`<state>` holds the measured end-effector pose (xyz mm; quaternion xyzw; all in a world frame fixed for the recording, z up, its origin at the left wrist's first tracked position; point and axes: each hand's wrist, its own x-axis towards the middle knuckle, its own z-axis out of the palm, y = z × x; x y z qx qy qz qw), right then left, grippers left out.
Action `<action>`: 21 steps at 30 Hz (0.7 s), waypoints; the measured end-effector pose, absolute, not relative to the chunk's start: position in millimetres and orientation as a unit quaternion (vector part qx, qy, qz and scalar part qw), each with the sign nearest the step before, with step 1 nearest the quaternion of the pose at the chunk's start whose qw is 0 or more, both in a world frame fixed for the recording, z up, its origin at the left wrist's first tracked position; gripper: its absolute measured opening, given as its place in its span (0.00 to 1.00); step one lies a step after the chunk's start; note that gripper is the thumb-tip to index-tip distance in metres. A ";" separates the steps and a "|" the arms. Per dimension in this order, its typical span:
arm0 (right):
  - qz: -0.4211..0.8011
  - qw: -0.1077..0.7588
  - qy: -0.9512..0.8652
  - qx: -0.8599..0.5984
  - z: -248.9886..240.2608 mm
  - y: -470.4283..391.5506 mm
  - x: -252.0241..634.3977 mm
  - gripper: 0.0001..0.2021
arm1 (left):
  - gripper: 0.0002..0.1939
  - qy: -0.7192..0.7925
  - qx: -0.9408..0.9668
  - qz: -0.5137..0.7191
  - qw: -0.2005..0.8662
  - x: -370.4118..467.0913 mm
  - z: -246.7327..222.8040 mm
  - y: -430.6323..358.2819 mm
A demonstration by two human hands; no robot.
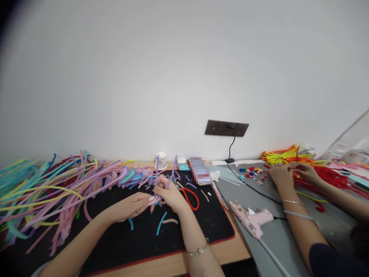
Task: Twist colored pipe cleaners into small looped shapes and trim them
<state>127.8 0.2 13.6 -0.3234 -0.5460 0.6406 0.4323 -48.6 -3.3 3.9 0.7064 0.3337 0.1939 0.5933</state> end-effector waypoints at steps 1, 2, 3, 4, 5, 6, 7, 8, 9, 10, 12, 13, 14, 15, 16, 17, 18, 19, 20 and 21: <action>0.638 0.447 -0.539 -0.320 12.6 1.2 127.8 0.12 | 0.24 0.335 0.696 0.198 0.603 -48.5 3.9 -3.5; 0.635 0.461 -0.532 -0.318 11.5 2.3 127.7 0.12 | 0.24 0.337 0.685 0.201 0.613 -48.3 3.9 -3.6; 0.631 0.475 -0.525 -0.316 10.6 3.2 127.4 0.13 | 0.24 0.341 0.675 0.205 0.621 -48.1 3.8 -3.5; 0.627 0.488 -0.518 -0.316 9.8 4.1 127.0 0.13 | 0.23 0.346 0.667 0.208 0.626 -47.9 3.5 -3.3; 0.625 0.499 -0.510 -0.317 9.4 4.7 126.5 0.13 | 0.23 0.351 0.662 0.211 0.628 -47.9 2.9 -2.9; 0.625 0.508 -0.501 -0.318 9.4 5.1 125.9 0.13 | 0.23 0.354 0.658 0.212 0.630 -47.8 2.1 -2.4; 0.625 0.515 -0.493 -0.319 9.8 5.1 125.3 0.13 | 0.23 0.355 0.657 0.214 0.630 -47.9 1.0 -1.8; 0.626 0.520 -0.485 -0.321 10.7 4.9 124.7 0.13 | 0.23 0.355 0.657 0.217 0.629 -48.1 -0.2 -1.1; 0.626 0.525 -0.477 -0.323 11.9 4.5 124.2 0.13 | 0.23 0.354 0.658 0.220 0.627 -48.3 -1.3 -0.5; 0.626 0.530 -0.471 -0.325 13.3 3.9 123.9 0.14 | 0.23 0.353 0.659 0.224 0.625 -48.4 -2.4 0.0; 0.624 0.542 -0.461 -0.323 16.1 2.6 123.5 0.14 | 0.23 0.354 0.660 0.229 0.622 -48.7 -3.7 0.6; 0.624 0.547 -0.458 -0.320 17.2 2.1 123.5 0.14 | 0.24 0.355 0.659 0.230 0.622 -48.8 -3.9 0.7; 0.624 0.551 -0.455 -0.317 18.0 1.7 123.6 0.14 | 0.24 0.355 0.657 0.229 0.624 -48.9 -3.8 0.7; 0.624 0.554 -0.453 -0.314 18.3 1.5 123.8 0.14 | 0.24 0.355 0.655 0.228 0.626 -49.0 -3.5 0.6; 0.625 0.555 -0.452 -0.311 18.3 1.5 124.0 0.14 | 0.23 0.355 0.654 0.227 0.628 -49.0 -3.0 0.4; 0.626 0.555 -0.451 -0.309 18.0 1.7 124.2 0.14 | 0.23 0.354 0.653 0.227 0.630 -49.1 -2.4 0.2; 0.628 0.554 -0.451 -0.307 17.5 1.9 124.4 0.14 | 0.23 0.355 0.652 0.227 0.630 -49.2 -1.8 0.0; 0.631 0.553 -0.451 -0.305 16.8 2.3 124.6 0.14 | 0.23 0.356 0.651 0.227 0.631 -49.3 -1.2 -0.3; 0.631 0.552 -0.451 -0.305 16.1 2.7 124.8 0.14 | 0.22 0.356 0.650 0.228 0.631 -49.4 -0.6 -0.5; 0.629 0.553 -0.453 -0.307 15.4 3.1 125.0 0.14 | 0.22 0.356 0.649 0.228 0.632 -49.5 -0.2 -0.7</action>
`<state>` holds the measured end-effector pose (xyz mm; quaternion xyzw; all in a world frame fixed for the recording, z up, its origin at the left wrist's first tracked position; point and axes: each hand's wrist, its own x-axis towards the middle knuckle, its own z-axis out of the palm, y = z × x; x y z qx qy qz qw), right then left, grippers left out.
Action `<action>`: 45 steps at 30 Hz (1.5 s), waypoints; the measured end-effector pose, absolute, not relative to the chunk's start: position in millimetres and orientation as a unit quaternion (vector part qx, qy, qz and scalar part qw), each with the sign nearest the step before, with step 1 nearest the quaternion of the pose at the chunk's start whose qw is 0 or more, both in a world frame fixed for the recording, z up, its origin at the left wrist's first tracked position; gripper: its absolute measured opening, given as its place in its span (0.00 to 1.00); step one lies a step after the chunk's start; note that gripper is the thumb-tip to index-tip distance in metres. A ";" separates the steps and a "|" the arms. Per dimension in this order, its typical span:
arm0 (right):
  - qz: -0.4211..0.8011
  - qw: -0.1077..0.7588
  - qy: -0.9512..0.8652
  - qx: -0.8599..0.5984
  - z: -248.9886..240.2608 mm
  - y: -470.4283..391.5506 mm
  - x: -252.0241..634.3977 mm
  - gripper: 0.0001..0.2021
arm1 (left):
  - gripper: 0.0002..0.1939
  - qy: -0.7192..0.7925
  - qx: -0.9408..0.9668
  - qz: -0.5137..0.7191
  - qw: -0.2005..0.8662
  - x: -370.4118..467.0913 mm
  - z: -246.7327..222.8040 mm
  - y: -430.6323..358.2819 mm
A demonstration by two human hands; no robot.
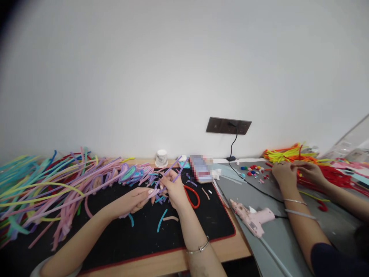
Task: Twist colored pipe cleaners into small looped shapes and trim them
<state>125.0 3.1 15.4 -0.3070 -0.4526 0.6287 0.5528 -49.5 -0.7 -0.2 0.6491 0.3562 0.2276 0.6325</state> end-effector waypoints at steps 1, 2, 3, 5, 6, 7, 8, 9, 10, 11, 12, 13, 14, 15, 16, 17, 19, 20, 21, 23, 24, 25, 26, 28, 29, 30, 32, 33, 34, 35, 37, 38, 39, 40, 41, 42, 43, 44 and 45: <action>0.625 0.554 -0.454 -0.310 14.8 3.4 125.2 0.14 | 0.22 0.355 0.648 0.228 0.634 -49.6 0.0 -0.9; 0.622 0.555 -0.455 -0.314 14.4 3.7 125.4 0.13 | 0.22 0.354 0.647 0.227 0.636 -49.7 0.1 -0.9; 0.619 0.556 -0.455 -0.317 14.0 4.0 125.6 0.13 | 0.22 0.353 0.647 0.227 0.637 -49.8 0.1 -0.9; 0.620 0.557 -0.451 -0.320 13.6 4.3 125.9 0.13 | 0.22 0.352 0.646 0.227 0.638 -49.8 -0.3 -0.6; 0.623 0.557 -0.447 -0.319 13.5 4.4 126.0 0.13 | 0.22 0.353 0.646 0.226 0.638 -49.9 -0.6 -0.4; 0.626 0.557 -0.444 -0.318 13.5 4.4 126.1 0.13 | 0.22 0.355 0.647 0.225 0.637 -49.9 -0.8 -0.3; 0.629 0.557 -0.441 -0.315 13.5 4.4 126.1 0.13 | 0.22 0.358 0.646 0.223 0.636 -49.8 -1.1 -0.2; 0.632 0.559 -0.438 -0.311 13.6 4.4 126.1 0.13 | 0.22 0.360 0.646 0.222 0.635 -49.8 -1.2 -0.1; 0.633 0.561 -0.436 -0.308 13.6 4.3 126.0 0.14 | 0.22 0.362 0.646 0.221 0.635 -49.7 -1.2 -0.2; 0.632 0.564 -0.435 -0.306 13.7 4.2 125.9 0.14 | 0.22 0.362 0.647 0.221 0.634 -49.7 -1.1 -0.3; 0.629 0.567 -0.435 -0.306 13.8 4.1 125.7 0.14 | 0.22 0.362 0.648 0.222 0.632 -49.6 -0.9 -0.4; 0.625 0.570 -0.435 -0.308 14.0 4.0 125.6 0.14 | 0.23 0.361 0.649 0.223 0.631 -49.5 -0.8 -0.6; 0.621 0.573 -0.435 -0.311 14.2 4.0 125.5 0.14 | 0.23 0.361 0.650 0.224 0.630 -49.5 -0.6 -0.7; 0.618 0.575 -0.435 -0.313 14.4 4.1 125.4 0.14 | 0.23 0.360 0.651 0.224 0.630 -49.5 -0.6 -0.7; 0.616 0.577 -0.434 -0.314 14.6 4.2 125.4 0.14 | 0.23 0.358 0.651 0.224 0.631 -49.5 -0.7 -0.6; 0.615 0.578 -0.434 -0.315 14.9 4.4 125.5 0.14 | 0.23 0.355 0.651 0.223 0.633 -49.6 -1.0 -0.4; 0.615 0.579 -0.433 -0.315 15.6 4.8 125.8 0.15 | 0.23 0.351 0.651 0.222 0.635 -49.9 -1.9 0.0; 0.615 0.578 -0.433 -0.317 15.9 5.0 126.0 0.15 | 0.23 0.349 0.651 0.222 0.636 -50.0 -2.3 0.2; 0.615 0.577 -0.433 -0.319 16.2 5.1 126.3 0.15 | 0.23 0.349 0.652 0.223 0.635 -50.1 -2.6 0.3; 0.615 0.576 -0.431 -0.323 16.6 5.1 126.7 0.14 | 0.22 0.349 0.653 0.224 0.634 -50.2 -2.5 0.1; 0.615 0.577 -0.429 -0.324 16.6 5.1 126.8 0.14 | 0.22 0.349 0.653 0.223 0.634 -50.1 -2.2 -0.2; 0.613 0.578 -0.428 -0.326 16.5 5.1 127.0 0.14 | 0.22 0.350 0.654 0.223 0.633 -50.0 -1.7 -0.5; 0.610 0.581 -0.427 -0.327 16.4 5.1 127.2 0.14 | 0.22 0.351 0.653 0.223 0.633 -49.8 -1.1 -0.9; 0.606 0.584 -0.427 -0.330 16.0 5.3 127.7 0.15 | 0.22 0.352 0.651 0.221 0.635 -49.4 -0.1 -1.5; 0.605 0.584 -0.428 -0.332 15.8 5.4 127.9 0.15 | 0.22 0.351 0.650 0.220 0.637 -49.2 0.1 -1.7; 0.605 0.583 -0.429 -0.332 15.6 5.6 128.1 0.15 | 0.22 0.351 0.649 0.219 0.638 -49.1 0.1 -1.7; 0.609 0.581 -0.428 -0.329 15.2 6.0 128.2 0.15 | 0.22 0.349 0.651 0.219 0.638 -49.1 -0.4 -1.4; 0.611 0.581 -0.427 -0.327 15.0 6.2 128.0 0.15 | 0.22 0.349 0.652 0.219 0.637 -49.1 -0.7 -1.3; 0.613 0.582 -0.424 -0.324 14.9 6.5 127.7 0.15 | 0.22 0.349 0.653 0.219 0.636 -49.2 -0.8 -1.1; 0.615 0.583 -0.423 -0.320 14.8 6.7 127.3 0.15 | 0.22 0.349 0.653 0.218 0.636 -49.2 -0.8 -1.1; 0.620 0.584 -0.423 -0.308 14.9 6.9 126.3 0.13 | 0.22 0.348 0.653 0.215 0.637 -49.1 0.1 -1.5; 0.622 0.585 -0.424 -0.302 15.1 6.9 125.8 0.12 | 0.22 0.348 0.653 0.213 0.638 -49.0 0.7 -1.9; 0.624 0.586 -0.423 -0.296 15.5 6.7 125.3 0.12 | 0.22 0.348 0.655 0.212 0.637 -48.9 1.5 -2.3; 0.627 0.588 -0.421 -0.292 15.8 6.4 124.8 0.11 | 0.22 0.347 0.656 0.211 0.636 -48.8 2.2 -2.8; 0.629 0.589 -0.416 -0.290 16.1 6.0 124.5 0.11 | 0.21 0.347 0.656 0.210 0.636 -48.7 2.9 -3.1; 0.630 0.591 -0.412 -0.291 16.3 5.7 124.2 0.11 | 0.21 0.347 0.657 0.209 0.636 -48.5 3.3 -3.4; 0.631 0.591 -0.409 -0.292 16.2 5.5 124.1 0.11 | 0.22 0.347 0.657 0.207 0.636 -48.3 3.6 -3.6; 0.631 0.593 -0.406 -0.293 15.9 5.4 124.1 0.11 | 0.22 0.347 0.658 0.205 0.636 -47.9 3.8 -3.7; 0.630 0.595 -0.404 -0.293 15.4 5.6 124.2 0.11 | 0.22 0.349 0.658 0.203 0.636 -47.5 3.8 -3.7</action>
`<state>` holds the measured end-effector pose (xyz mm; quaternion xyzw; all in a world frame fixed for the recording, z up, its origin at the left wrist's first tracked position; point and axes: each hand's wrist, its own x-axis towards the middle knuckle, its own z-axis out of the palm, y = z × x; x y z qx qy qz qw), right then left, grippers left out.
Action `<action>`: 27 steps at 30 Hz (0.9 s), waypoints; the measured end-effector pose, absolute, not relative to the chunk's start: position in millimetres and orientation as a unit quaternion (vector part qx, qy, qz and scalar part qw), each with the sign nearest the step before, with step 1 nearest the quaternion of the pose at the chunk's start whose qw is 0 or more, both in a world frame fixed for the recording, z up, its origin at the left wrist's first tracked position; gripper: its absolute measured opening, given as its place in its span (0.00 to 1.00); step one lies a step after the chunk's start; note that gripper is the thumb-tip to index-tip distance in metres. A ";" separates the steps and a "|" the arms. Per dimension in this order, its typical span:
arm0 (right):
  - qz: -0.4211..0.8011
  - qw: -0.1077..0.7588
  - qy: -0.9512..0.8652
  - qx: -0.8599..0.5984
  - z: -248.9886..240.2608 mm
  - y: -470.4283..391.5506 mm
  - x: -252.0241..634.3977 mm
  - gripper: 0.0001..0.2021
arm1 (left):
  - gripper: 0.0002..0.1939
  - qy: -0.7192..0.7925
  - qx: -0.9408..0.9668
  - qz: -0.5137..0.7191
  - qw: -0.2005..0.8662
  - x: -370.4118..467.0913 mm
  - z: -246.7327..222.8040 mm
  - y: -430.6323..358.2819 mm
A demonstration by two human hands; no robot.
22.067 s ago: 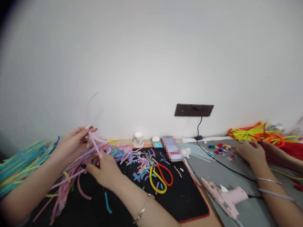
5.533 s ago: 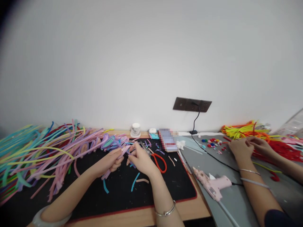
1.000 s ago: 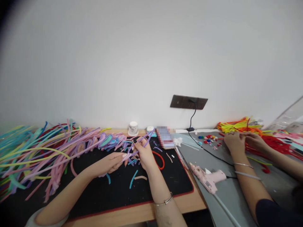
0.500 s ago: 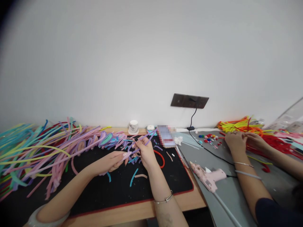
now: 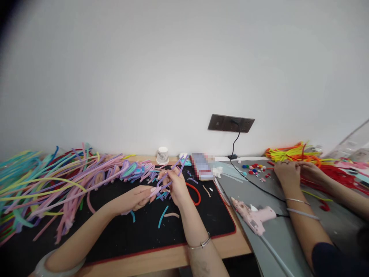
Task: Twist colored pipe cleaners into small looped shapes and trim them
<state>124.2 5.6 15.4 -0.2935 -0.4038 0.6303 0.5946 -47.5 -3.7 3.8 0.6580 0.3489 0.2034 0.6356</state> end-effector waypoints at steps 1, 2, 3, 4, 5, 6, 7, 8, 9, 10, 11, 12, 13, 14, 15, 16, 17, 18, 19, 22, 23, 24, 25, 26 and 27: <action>0.629 0.597 -0.402 -0.294 14.8 6.0 124.5 0.11 | 0.22 0.350 0.658 0.201 0.635 -46.9 3.7 -3.7; 0.628 0.601 -0.399 -0.293 14.2 6.6 124.7 0.11 | 0.22 0.351 0.658 0.199 0.636 -46.1 3.5 -3.8; 0.629 0.604 -0.395 -0.291 13.6 7.2 125.0 0.11 | 0.23 0.349 0.659 0.197 0.636 -45.3 3.2 -3.9; 0.632 0.607 -0.390 -0.283 13.3 7.7 125.2 0.11 | 0.23 0.346 0.660 0.194 0.638 -44.4 2.9 -4.1; 0.637 0.611 -0.385 -0.271 13.2 8.1 125.2 0.11 | 0.23 0.343 0.661 0.191 0.639 -43.6 2.6 -4.3; 0.646 0.612 -0.380 -0.253 13.4 8.3 125.0 0.11 | 0.23 0.339 0.663 0.189 0.641 -42.8 2.2 -4.5; 0.656 0.613 -0.374 -0.232 14.0 8.2 124.7 0.12 | 0.23 0.337 0.664 0.188 0.641 -42.2 1.7 -4.7; 0.668 0.612 -0.368 -0.209 14.7 7.9 124.3 0.12 | 0.23 0.335 0.664 0.188 0.641 -41.7 1.2 -4.8; 0.681 0.609 -0.361 -0.189 15.7 7.3 123.8 0.12 | 0.23 0.335 0.665 0.188 0.640 -41.4 0.7 -4.9; 0.695 0.604 -0.353 -0.170 16.6 6.7 123.3 0.12 | 0.23 0.335 0.666 0.189 0.639 -41.3 0.2 -5.0; 0.709 0.596 -0.344 -0.154 17.5 6.1 123.0 0.12 | 0.23 0.335 0.667 0.190 0.637 -41.2 -0.2 -5.1; 0.722 0.589 -0.334 -0.140 18.2 5.6 122.9 0.12 | 0.23 0.335 0.669 0.191 0.635 -41.2 -0.6 -5.1; 0.734 0.583 -0.324 -0.128 18.7 5.2 123.0 0.12 | 0.23 0.334 0.671 0.191 0.633 -41.2 -1.0 -5.1; 0.743 0.579 -0.315 -0.118 19.0 5.0 123.4 0.12 | 0.24 0.333 0.672 0.191 0.633 -41.1 -1.3 -5.1; 0.750 0.575 -0.307 -0.109 19.2 5.1 124.0 0.12 | 0.24 0.331 0.673 0.192 0.634 -41.1 -1.7 -5.2; 0.756 0.572 -0.301 -0.103 19.3 5.4 124.8 0.12 | 0.24 0.329 0.672 0.192 0.635 -41.0 -2.0 -5.3; 0.762 0.569 -0.295 -0.098 19.3 5.7 125.7 0.13 | 0.24 0.327 0.671 0.191 0.637 -40.8 -2.3 -5.5; 0.767 0.564 -0.290 -0.093 19.5 6.1 126.8 0.14 | 0.24 0.326 0.669 0.189 0.640 -40.6 -2.5 -5.6; 0.773 0.559 -0.286 -0.087 19.8 6.3 127.8 0.16 | 0.24 0.326 0.667 0.188 0.643 -40.4 -2.6 -5.8; 0.792 0.541 -0.274 -0.070 21.9 6.1 130.8 0.21 | 0.24 0.328 0.663 0.184 0.647 -39.7 -2.4 -6.2; 0.797 0.536 -0.271 -0.068 22.7 5.7 131.6 0.23 | 0.24 0.331 0.662 0.183 0.647 -39.4 -2.1 -6.3; 0.800 0.533 -0.267 -0.068 23.6 5.3 132.2 0.24 | 0.24 0.334 0.662 0.182 0.646 -39.2 -1.8 -6.3; 0.803 0.530 -0.264 -0.069 24.4 4.8 132.6 0.26 | 0.25 0.335 0.663 0.181 0.645 -39.0 -1.5 -6.4; 0.805 0.530 -0.260 -0.069 24.9 4.5 132.9 0.27 | 0.25 0.337 0.663 0.180 0.644 -38.8 -1.2 -6.4; 0.806 0.529 -0.256 -0.070 25.3 4.4 133.0 0.28 | 0.25 0.338 0.663 0.179 0.644 -38.6 -1.0 -6.3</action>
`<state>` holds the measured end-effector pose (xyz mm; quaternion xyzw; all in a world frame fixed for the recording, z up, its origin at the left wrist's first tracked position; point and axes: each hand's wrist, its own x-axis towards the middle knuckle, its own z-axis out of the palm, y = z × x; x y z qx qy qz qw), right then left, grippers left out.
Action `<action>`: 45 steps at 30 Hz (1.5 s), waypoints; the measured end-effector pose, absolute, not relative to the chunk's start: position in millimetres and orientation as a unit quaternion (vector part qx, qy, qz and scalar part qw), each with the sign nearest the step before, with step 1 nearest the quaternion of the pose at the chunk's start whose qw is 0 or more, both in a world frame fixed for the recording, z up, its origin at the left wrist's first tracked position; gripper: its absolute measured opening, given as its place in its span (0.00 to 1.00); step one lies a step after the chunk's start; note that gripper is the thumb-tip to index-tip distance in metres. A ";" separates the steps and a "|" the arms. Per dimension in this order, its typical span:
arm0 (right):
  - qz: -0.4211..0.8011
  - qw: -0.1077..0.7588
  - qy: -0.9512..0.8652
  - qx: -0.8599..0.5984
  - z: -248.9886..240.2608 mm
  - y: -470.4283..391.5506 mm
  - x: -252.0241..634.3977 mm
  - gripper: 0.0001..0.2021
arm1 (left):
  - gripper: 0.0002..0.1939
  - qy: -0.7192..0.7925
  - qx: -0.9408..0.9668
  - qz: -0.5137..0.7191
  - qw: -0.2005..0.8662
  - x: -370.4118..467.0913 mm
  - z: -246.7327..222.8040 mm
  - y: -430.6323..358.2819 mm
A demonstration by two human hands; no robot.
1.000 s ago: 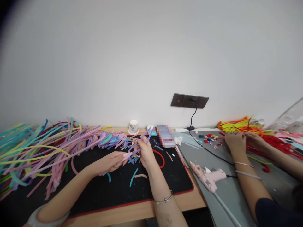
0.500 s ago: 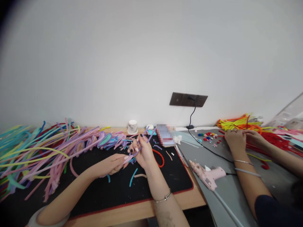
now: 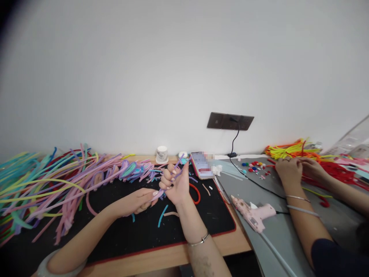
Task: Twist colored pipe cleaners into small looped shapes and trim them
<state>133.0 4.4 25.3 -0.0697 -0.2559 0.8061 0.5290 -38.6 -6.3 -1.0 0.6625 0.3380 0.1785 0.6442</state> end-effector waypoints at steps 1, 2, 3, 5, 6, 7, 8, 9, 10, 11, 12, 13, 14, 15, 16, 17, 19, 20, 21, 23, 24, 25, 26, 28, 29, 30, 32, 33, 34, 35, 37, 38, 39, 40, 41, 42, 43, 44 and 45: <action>0.807 0.529 -0.252 -0.070 25.4 4.5 133.1 0.29 | 0.25 0.339 0.662 0.179 0.644 -38.5 -0.8 -6.3; 0.809 0.529 -0.249 -0.070 25.3 4.8 133.1 0.29 | 0.25 0.339 0.662 0.179 0.644 -38.5 -0.8 -6.1; 0.809 0.529 -0.245 -0.070 25.0 5.3 133.0 0.30 | 0.25 0.340 0.661 0.179 0.644 -38.4 -0.9 -6.0; 0.810 0.531 -0.239 -0.070 24.0 6.7 132.6 0.29 | 0.25 0.342 0.661 0.181 0.643 -38.4 -1.4 -5.7; 0.810 0.533 -0.235 -0.070 23.4 7.5 132.3 0.29 | 0.25 0.342 0.662 0.182 0.642 -38.5 -1.7 -5.7; 0.809 0.536 -0.233 -0.070 22.9 8.1 132.0 0.28 | 0.25 0.342 0.661 0.182 0.642 -38.5 -1.9 -5.7; 0.807 0.538 -0.232 -0.069 22.4 8.5 131.7 0.28 | 0.25 0.341 0.661 0.182 0.643 -38.5 -2.1 -5.7; 0.805 0.542 -0.232 -0.067 22.1 8.8 131.5 0.28 | 0.25 0.341 0.660 0.183 0.644 -38.5 -2.1 -5.8; 0.803 0.544 -0.234 -0.065 21.8 8.9 131.3 0.27 | 0.25 0.340 0.660 0.183 0.644 -38.4 -1.9 -5.9; 0.801 0.546 -0.237 -0.063 21.8 8.7 131.1 0.27 | 0.24 0.340 0.661 0.184 0.644 -38.3 -1.5 -6.0; 0.799 0.548 -0.240 -0.062 21.9 8.5 131.0 0.26 | 0.24 0.340 0.662 0.183 0.643 -38.2 -0.8 -6.2; 0.797 0.550 -0.242 -0.064 22.0 8.2 131.0 0.25 | 0.24 0.339 0.662 0.182 0.642 -38.2 0.0 -6.4; 0.794 0.552 -0.244 -0.067 22.3 7.8 131.0 0.24 | 0.24 0.339 0.664 0.181 0.642 -38.1 1.0 -6.6; 0.792 0.555 -0.244 -0.070 22.5 7.5 131.1 0.23 | 0.25 0.339 0.665 0.180 0.641 -38.1 2.0 -6.9; 0.790 0.558 -0.243 -0.074 22.8 7.3 131.2 0.22 | 0.25 0.340 0.665 0.178 0.641 -38.1 2.9 -7.2; 0.788 0.561 -0.240 -0.078 23.0 7.1 131.3 0.22 | 0.25 0.341 0.665 0.176 0.640 -38.2 3.6 -7.5; 0.786 0.565 -0.236 -0.086 23.3 6.9 131.5 0.22 | 0.25 0.344 0.664 0.176 0.640 -38.3 4.0 -7.9; 0.785 0.567 -0.235 -0.090 23.5 6.8 131.5 0.22 | 0.25 0.345 0.663 0.177 0.641 -38.4 3.8 -8.0; 0.783 0.568 -0.236 -0.093 23.7 6.8 131.4 0.23 | 0.25 0.343 0.663 0.178 0.641 -38.4 3.3 -8.0; 0.780 0.569 -0.241 -0.099 24.2 6.6 130.9 0.24 | 0.25 0.339 0.664 0.178 0.643 -38.4 1.6 -7.5; 0.777 0.572 -0.242 -0.103 24.5 6.6 130.5 0.24 | 0.25 0.337 0.664 0.178 0.643 -38.4 0.6 -7.1; 0.775 0.574 -0.242 -0.109 24.9 6.6 130.2 0.25 | 0.25 0.335 0.665 0.178 0.643 -38.5 -0.4 -6.6; 0.772 0.577 -0.241 -0.116 25.3 6.6 129.8 0.26 | 0.25 0.333 0.667 0.180 0.642 -38.6 -1.4 -6.1; 0.767 0.581 -0.241 -0.125 25.8 6.8 129.5 0.26 | 0.26 0.330 0.670 0.183 0.639 -39.0 -3.0 -5.1; 0.765 0.584 -0.242 -0.125 25.8 7.1 129.5 0.26 | 0.26 0.328 0.673 0.184 0.636 -39.2 -3.6 -4.8; 0.763 0.586 -0.243 -0.122 25.8 7.5 129.7 0.26 | 0.25 0.326 0.677 0.185 0.634 -39.5 -4.0 -4.6; 0.759 0.594 -0.242 -0.112 25.3 8.5 130.6 0.24 | 0.25 0.324 0.681 0.186 0.630 -39.9 -4.5 -4.6; 0.758 0.597 -0.241 -0.107 24.9 9.0 131.1 0.24 | 0.25 0.324 0.681 0.187 0.629 -40.0 -4.5 -4.7; 0.757 0.600 -0.238 -0.102 24.5 9.6 131.6 0.23 | 0.24 0.324 0.680 0.188 0.630 -40.0 -4.5 -4.8; 0.757 0.601 -0.236 -0.098 24.0 10.0 132.1 0.23 | 0.24 0.325 0.678 0.189 0.632 -39.9 -4.4 -4.9; 0.757 0.603 -0.234 -0.093 23.3 10.6 133.0 0.23 | 0.24 0.325 0.672 0.189 0.638 -39.7 -3.8 -5.1; 0.756 0.604 -0.235 -0.093 23.1 10.6 133.3 0.22 | 0.24 0.324 0.670 0.189 0.640 -39.5 -3.3 -5.3; 0.754 0.605 -0.237 -0.094 23.1 10.6 133.6 0.22 | 0.24 0.323 0.669 0.189 0.642 -39.3 -2.5 -5.4; 0.753 0.606 -0.239 -0.097 23.3 10.5 133.8 0.22 | 0.24 0.321 0.668 0.189 0.644 -39.1 -1.6 -5.7; 0.751 0.607 -0.240 -0.100 23.6 10.3 134.0 0.22 | 0.24 0.320 0.667 0.189 0.646 -38.9 -0.6 -5.9; 0.750 0.608 -0.240 -0.103 24.1 10.0 134.0 0.23 | 0.24 0.321 0.665 0.188 0.648 -38.8 0.6 -6.2; 0.748 0.609 -0.239 -0.107 24.7 9.7 134.0 0.23 | 0.24 0.323 0.662 0.187 0.650 -38.7 1.7 -6.6; 0.746 0.612 -0.237 -0.112 25.3 9.4 133.8 0.23 | 0.25 0.325 0.658 0.185 0.653 -38.6 2.8 -6.9; 0.743 0.615 -0.235 -0.120 25.9 9.2 133.6 0.23 | 0.25 0.329 0.656 0.182 0.655 -38.4 3.8 -7.3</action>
